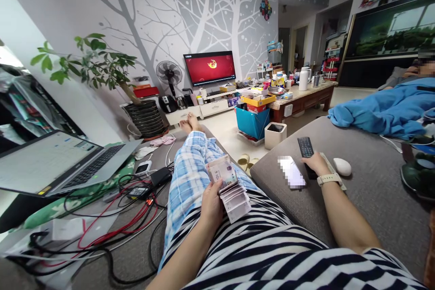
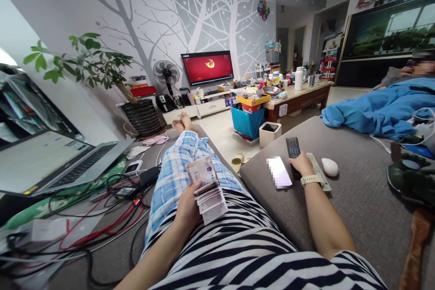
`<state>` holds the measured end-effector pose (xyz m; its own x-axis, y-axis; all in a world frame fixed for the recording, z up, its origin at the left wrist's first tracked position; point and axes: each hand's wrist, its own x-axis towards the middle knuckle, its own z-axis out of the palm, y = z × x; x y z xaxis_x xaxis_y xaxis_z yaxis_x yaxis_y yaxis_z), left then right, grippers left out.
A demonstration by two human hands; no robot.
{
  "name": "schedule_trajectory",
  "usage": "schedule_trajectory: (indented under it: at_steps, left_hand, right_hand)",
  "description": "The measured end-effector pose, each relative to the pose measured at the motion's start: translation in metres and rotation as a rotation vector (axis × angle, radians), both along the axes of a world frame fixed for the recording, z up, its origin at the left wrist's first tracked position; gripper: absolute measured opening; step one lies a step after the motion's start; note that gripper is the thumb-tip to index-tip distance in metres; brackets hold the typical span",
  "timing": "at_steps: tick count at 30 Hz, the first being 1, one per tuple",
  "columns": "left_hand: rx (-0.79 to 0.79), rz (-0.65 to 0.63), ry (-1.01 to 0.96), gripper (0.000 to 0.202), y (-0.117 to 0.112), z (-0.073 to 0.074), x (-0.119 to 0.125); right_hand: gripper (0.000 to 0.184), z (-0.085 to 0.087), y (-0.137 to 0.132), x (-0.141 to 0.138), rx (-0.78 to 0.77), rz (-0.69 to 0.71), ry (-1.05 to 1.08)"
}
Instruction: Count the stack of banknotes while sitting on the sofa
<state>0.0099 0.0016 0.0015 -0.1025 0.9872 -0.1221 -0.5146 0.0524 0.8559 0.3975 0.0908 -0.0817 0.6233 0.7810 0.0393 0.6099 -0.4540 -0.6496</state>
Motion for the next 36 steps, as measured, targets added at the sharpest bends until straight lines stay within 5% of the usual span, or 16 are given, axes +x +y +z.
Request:
schedule_trajectory:
  at_steps: [3,7,14,23,32,36]
  left_hand:
    - [0.008,0.003,0.018,0.026,0.001,-0.001,0.0]
    - [-0.003,0.018,0.024,0.025,0.001,0.001,-0.002]
    - [0.036,-0.012,0.025,0.027,0.0,0.001,-0.003]
    - [0.029,0.002,-0.011,0.031,-0.002,0.001,-0.003]
    - [0.053,-0.024,-0.038,0.042,0.0,-0.006,-0.006]
    - [0.046,-0.034,-0.043,0.032,0.004,-0.009,-0.006]
  right_hand:
    - [0.039,0.028,0.008,-0.026,0.345,0.298,0.53]
    - [0.03,0.056,0.02,-0.071,0.493,0.525,0.973]
    - [0.004,0.077,0.046,-0.11,0.366,0.541,1.064]
    - [0.017,0.111,0.087,-0.157,0.05,0.503,1.143]
    - [0.02,0.151,0.105,-0.184,-0.005,0.53,1.211]
    - [0.019,0.159,0.107,-0.189,-0.009,0.547,1.214]
